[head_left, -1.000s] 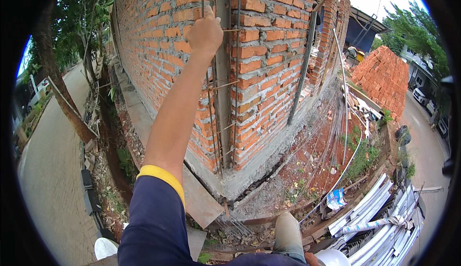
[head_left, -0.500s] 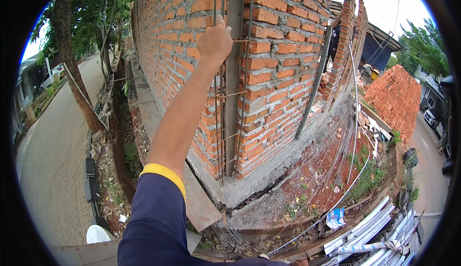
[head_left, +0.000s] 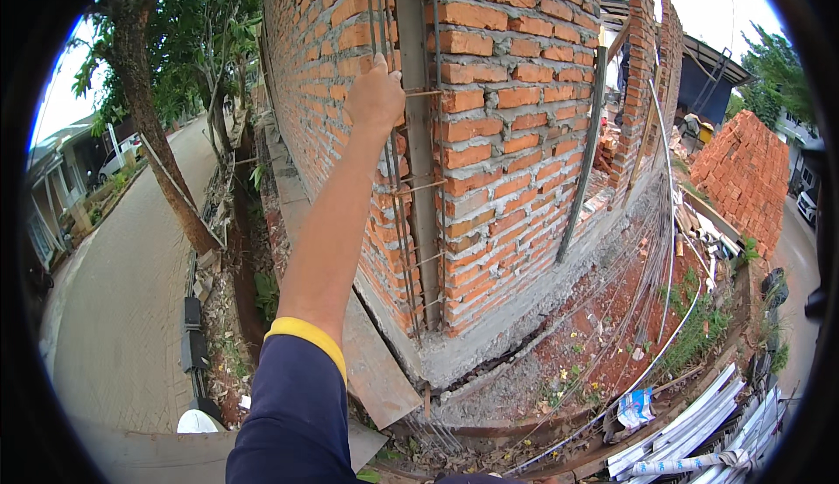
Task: The person installs vertical rebar into a brick wall by hand, aligning and securing it with wire ties. The person repeatedly adjusts the rebar position and twists wire ties to fasten the rebar to the wall.
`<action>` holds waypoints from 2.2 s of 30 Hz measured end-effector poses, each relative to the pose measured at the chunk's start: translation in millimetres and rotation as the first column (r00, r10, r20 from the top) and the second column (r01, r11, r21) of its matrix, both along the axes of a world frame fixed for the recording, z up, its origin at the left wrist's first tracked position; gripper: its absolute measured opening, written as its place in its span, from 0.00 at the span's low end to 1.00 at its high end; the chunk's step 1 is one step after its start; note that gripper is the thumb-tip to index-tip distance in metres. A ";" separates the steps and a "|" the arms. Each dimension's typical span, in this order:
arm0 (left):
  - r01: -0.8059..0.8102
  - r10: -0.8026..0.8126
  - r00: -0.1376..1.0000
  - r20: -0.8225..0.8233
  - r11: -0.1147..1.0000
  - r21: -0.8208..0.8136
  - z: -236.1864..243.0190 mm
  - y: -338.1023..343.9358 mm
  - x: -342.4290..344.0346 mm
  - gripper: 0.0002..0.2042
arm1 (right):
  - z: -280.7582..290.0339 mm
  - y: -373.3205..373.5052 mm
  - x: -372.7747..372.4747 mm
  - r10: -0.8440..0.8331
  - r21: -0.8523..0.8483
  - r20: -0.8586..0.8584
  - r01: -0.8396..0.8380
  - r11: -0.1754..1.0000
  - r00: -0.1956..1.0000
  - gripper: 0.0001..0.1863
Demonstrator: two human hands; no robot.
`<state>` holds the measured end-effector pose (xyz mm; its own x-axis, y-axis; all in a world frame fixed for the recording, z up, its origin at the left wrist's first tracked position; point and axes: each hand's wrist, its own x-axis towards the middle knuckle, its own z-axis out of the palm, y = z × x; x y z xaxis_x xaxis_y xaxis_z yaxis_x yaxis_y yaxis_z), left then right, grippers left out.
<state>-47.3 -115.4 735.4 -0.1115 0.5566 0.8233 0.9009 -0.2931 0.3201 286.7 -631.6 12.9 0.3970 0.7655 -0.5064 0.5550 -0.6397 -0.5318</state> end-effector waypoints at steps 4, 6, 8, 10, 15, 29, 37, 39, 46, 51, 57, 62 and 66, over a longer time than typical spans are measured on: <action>-0.038 0.038 0.999 0.034 0.999 -0.014 1.4 -7.9 5.0 0.24 | 37.2 55.9 1.5 0.032 0.023 -0.009 -0.032 0.999 0.999 0.16; -0.054 0.054 0.998 0.032 0.998 -0.017 0.0 -9.7 5.8 0.24 | 63.2 86.0 3.7 0.061 0.063 -0.011 -0.061 0.996 0.998 0.16; -0.045 0.046 0.998 0.034 0.999 -0.011 1.9 -10.2 5.8 0.24 | 90.6 117.7 2.7 0.094 0.111 -0.013 -0.092 0.990 0.995 0.16; -0.026 0.026 0.998 0.060 1.000 -0.014 1.3 -11.8 6.4 0.25 | 114.7 143.5 1.2 0.125 0.149 -0.016 -0.121 0.981 0.992 0.16; -0.032 0.034 0.997 0.075 0.999 -0.028 5.0 -16.6 9.6 0.25 | 150.6 186.1 -5.0 0.194 0.219 -0.020 -0.185 0.958 0.981 0.16; -0.040 0.039 0.995 0.088 0.999 0.008 4.0 -13.7 11.6 0.24 | 136.3 199.8 -6.3 0.218 0.204 -0.077 -0.199 0.959 0.973 0.16; -0.111 0.107 0.992 0.073 0.992 0.061 3.5 -9.1 13.3 0.23 | 45.4 125.1 18.9 0.133 0.074 -0.099 -0.126 0.989 0.986 0.16; -0.085 0.092 0.990 0.109 0.994 -0.070 7.5 -8.5 12.9 0.25 | 13.4 92.2 28.4 0.108 0.020 -0.095 -0.107 0.994 0.990 0.16; -0.139 0.140 0.988 0.065 0.990 -0.029 7.3 -4.4 12.4 0.24 | -87.3 -10.9 50.9 0.001 -0.143 -0.100 -0.016 0.990 0.995 0.16; -0.122 0.123 0.992 0.038 0.992 -0.012 4.4 2.9 7.9 0.25 | -56.2 -10.3 56.9 0.106 -0.136 0.043 -0.099 0.986 0.993 0.14; -0.094 0.092 0.989 0.114 0.996 0.010 4.0 3.5 8.4 0.25 | 11.8 3.9 41.7 -0.066 -0.062 -0.145 0.058 0.996 0.987 0.12; -0.126 0.132 0.986 0.105 0.990 -0.062 9.1 1.0 8.6 0.25 | 14.5 9.2 42.5 -0.071 -0.062 -0.159 0.062 0.996 0.985 0.12; -0.171 0.172 0.985 0.022 0.985 -0.019 6.8 29.6 -5.2 0.25 | -28.7 -1.2 49.6 0.024 -0.015 -0.055 -0.025 1.000 0.998 0.14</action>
